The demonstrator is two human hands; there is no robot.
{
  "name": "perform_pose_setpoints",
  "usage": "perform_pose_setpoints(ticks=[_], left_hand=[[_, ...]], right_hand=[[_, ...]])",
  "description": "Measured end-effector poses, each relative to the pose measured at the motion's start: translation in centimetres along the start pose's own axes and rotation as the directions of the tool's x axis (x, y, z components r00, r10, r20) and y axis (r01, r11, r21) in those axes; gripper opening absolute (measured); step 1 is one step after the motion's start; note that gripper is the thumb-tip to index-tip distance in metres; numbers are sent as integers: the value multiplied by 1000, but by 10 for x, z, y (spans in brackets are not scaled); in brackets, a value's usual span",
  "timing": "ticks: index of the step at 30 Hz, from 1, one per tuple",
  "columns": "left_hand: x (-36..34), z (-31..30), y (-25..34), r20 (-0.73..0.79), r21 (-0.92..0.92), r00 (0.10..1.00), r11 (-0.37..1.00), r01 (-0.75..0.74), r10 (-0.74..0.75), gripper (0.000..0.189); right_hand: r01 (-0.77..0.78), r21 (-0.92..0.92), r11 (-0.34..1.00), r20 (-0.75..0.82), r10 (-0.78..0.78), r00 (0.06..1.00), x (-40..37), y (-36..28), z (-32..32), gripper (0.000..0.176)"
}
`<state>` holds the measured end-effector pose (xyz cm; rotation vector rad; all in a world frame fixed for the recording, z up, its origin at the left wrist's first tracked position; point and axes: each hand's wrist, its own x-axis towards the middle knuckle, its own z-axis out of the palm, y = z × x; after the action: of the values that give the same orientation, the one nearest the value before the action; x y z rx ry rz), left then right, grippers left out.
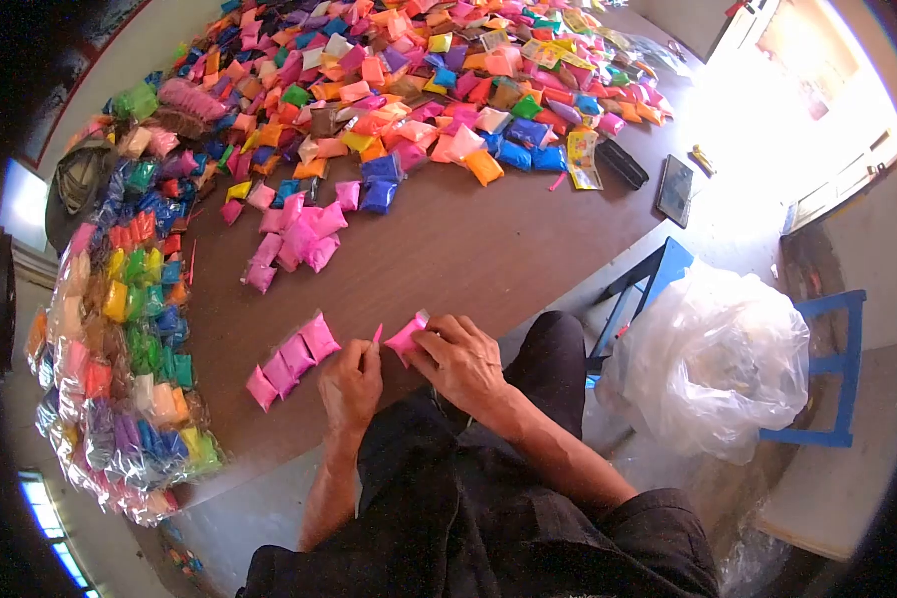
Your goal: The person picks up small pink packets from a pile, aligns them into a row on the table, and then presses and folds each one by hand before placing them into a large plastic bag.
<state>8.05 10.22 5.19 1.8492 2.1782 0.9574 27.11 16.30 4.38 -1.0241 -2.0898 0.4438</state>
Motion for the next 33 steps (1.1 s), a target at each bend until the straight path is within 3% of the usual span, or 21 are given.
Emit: perform_pose_setpoints(ticks=[2,5,8,14,17,21,25,30,33], left_hand=[[-2,-4,3,-2,-76,1000,997,-8,8,15],[-11,6,9,-56,-131,987,979,-159,153,15],[-6,12,-6,-40,36,997,997,-70,72,14],[-15,6,6,-66,-106,987,982,-155,148,16],[-17,14,-8,-28,-32,999,999,-41,40,13],[-6,6,-12,-41,-19,998,998,-55,55,13],[-22,-6,-9,-102,-82,992,993,-87,78,12],[-50,-19,-36,-210,-38,977,999,-37,28,10],[-61,-31,-53,-250,1,968,1000,6,-6,9]], right_hand=[[-42,1,999,18,42,999,1,0,-2,23],[-87,0,996,41,87,995,0,-3,-3,23],[-113,-3,994,41,113,993,2,-5,-2,22],[-160,-14,987,77,160,984,5,-7,-6,23],[-171,-20,985,94,172,981,7,-8,-7,24],[-189,-14,982,108,189,976,10,-11,-10,25],[-150,-84,985,94,158,983,9,-15,-10,32],[-70,-159,985,231,106,967,11,-22,-18,44],[41,-43,998,222,-30,975,16,-9,-5,45]])
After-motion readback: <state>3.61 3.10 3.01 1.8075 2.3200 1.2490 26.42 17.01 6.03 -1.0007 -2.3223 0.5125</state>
